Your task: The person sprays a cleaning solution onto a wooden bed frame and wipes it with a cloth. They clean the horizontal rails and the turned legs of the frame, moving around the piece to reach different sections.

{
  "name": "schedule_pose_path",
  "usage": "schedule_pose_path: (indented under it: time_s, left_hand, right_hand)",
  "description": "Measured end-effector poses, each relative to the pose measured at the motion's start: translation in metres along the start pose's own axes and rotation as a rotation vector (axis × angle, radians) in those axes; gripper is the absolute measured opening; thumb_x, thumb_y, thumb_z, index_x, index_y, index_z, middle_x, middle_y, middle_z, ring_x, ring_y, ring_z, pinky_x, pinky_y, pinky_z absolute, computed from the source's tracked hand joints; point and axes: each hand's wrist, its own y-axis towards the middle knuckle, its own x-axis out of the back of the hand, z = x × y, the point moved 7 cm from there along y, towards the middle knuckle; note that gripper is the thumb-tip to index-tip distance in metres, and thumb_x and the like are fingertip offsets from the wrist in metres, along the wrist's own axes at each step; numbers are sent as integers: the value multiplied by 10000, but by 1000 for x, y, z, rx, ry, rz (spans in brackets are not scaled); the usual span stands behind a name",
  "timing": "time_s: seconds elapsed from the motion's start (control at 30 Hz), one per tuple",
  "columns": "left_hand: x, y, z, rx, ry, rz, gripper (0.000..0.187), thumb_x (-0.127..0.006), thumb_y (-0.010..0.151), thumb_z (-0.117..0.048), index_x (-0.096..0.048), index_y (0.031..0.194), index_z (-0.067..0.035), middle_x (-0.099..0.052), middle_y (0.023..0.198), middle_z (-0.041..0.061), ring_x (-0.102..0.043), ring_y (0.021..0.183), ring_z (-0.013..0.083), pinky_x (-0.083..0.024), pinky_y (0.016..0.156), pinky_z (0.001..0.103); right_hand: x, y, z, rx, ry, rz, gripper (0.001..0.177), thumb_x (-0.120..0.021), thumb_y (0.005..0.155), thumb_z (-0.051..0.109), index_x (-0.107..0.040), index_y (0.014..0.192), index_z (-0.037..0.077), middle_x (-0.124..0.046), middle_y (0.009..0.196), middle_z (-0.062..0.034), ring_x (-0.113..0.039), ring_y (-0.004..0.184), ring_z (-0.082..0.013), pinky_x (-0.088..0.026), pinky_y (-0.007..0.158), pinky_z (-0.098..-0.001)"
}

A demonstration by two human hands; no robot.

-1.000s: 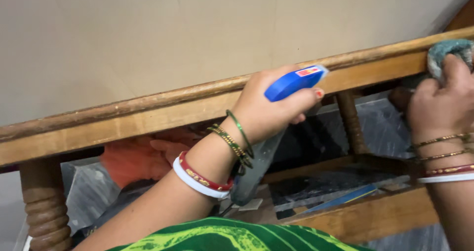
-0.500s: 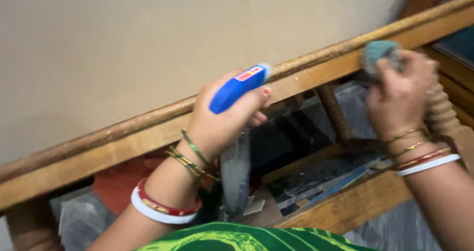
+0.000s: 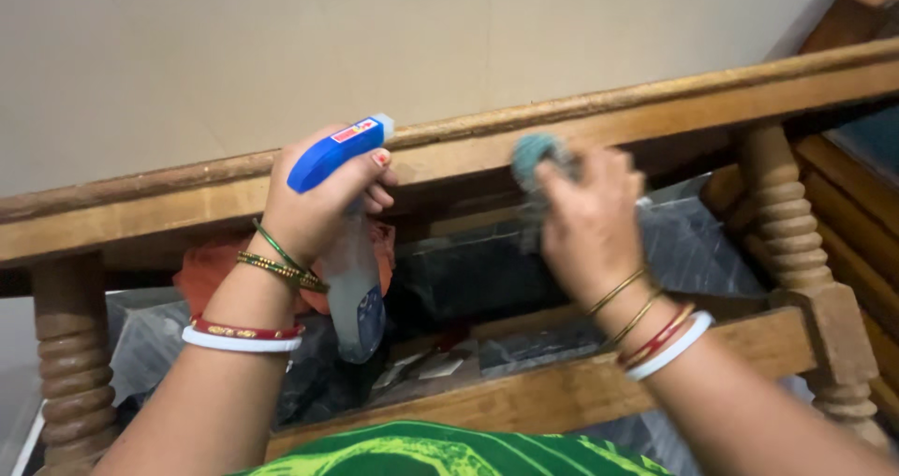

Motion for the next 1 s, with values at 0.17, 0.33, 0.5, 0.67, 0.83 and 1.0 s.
schedule_pose_path:
  time_s: [0.17, 0.33, 0.5, 0.67, 0.83, 1.0]
  left_hand:
    - [1, 0, 1, -2, 9, 1, 209, -695, 926, -151, -683, 1059, 9, -734, 846, 86, -704, 679, 141, -582, 617, 265]
    - [5, 3, 9, -8, -51, 39, 218, -706, 919, -154, -689, 1066, 7, -740, 844, 82, -705, 663, 139, -577, 607, 268]
    - [4, 4, 12, 50, -83, 119, 242, -713, 902, -181, -696, 1073, -11, -728, 818, 73, -693, 642, 131, -574, 590, 272]
    - [46, -1, 5, 121, -137, 172, 268, -712, 904, -213, -699, 1054, 8, -732, 821, 71, -711, 653, 141, -586, 602, 276]
    - [114, -14, 2, 148, -167, 194, 255, -703, 907, -202, -685, 1024, 24, -740, 825, 94, -718, 655, 163, -594, 607, 293]
    - [154, -36, -4, 117, 2, 245, 237, -701, 905, -191, -707, 1047, -2, -752, 846, 77, -708, 683, 126, -592, 630, 270]
  right_hand:
    - [16, -11, -126, -129, -318, 42, 328, -704, 852, 28, -731, 1170, 106, -556, 1256, -158, -486, 1212, -343, -407, 1041, -488]
    - [20, -19, -146, -204, -368, -41, 307, -689, 851, 16, -700, 1144, 109, -525, 1234, -175, -455, 1223, -378, -396, 1060, -493]
    - [-4, 4, -27, -239, -266, -54, 354, -689, 796, 18, -725, 1138, 101, -525, 1191, -214, -464, 1194, -408, -403, 978, -522]
    - [-33, 23, 127, -94, -66, -59, 345, -661, 754, 8, -736, 1076, 105, -570, 1159, -176, -504, 1129, -380, -398, 931, -532]
    - [-47, 12, 109, -81, -127, -78, 170, -668, 871, 5, -734, 990, 108, -587, 1128, -138, -519, 1135, -335, -380, 966, -489]
    - [-39, -12, 21, -187, -466, -113, 217, -636, 896, -38, -706, 1052, 95, -524, 1168, -126, -487, 1179, -305, -370, 989, -423]
